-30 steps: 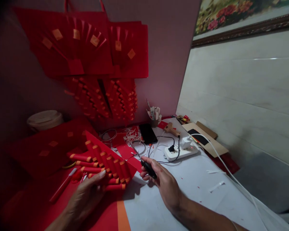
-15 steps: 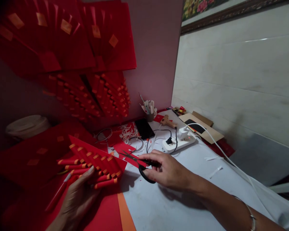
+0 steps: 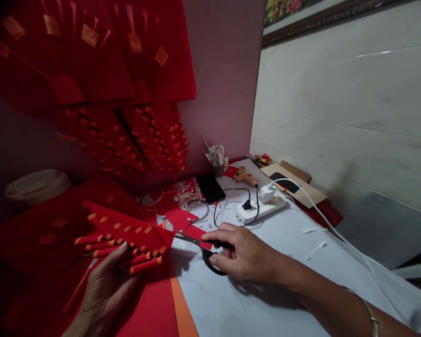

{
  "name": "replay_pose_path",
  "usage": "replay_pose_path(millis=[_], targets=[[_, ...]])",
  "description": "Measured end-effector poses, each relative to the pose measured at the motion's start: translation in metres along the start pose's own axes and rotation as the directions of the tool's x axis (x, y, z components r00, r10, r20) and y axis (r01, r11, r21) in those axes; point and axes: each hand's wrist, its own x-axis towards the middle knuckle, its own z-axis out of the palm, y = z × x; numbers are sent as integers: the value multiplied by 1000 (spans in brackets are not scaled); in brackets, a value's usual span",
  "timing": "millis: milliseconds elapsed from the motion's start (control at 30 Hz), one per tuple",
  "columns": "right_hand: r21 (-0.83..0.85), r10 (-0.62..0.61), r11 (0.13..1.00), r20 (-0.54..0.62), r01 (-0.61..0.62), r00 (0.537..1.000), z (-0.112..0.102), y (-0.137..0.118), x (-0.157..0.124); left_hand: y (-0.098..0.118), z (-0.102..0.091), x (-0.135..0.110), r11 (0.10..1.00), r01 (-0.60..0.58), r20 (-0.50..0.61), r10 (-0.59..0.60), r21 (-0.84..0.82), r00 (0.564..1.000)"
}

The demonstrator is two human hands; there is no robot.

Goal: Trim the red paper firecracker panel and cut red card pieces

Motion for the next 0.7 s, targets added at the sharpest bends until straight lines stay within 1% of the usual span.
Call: replay_pose_path(millis=[200, 300, 467, 700], targets=[[-18, -1, 1000, 20, 1, 1000, 0, -1, 0, 0, 2, -4, 998, 24, -31, -22, 65, 999], [-35, -8, 999, 30, 9, 1000, 0, -2, 1, 0, 3, -5, 997, 25, -35, -22, 71, 999], [-36, -4, 999, 16, 4, 1000, 0, -3, 0, -2, 5, -4, 998, 30, -39, -28, 54, 999], [-26, -26, 999, -11, 25, 1000, 2, -6, -1, -1, 4, -5, 996, 40, -31, -38, 80, 999]])
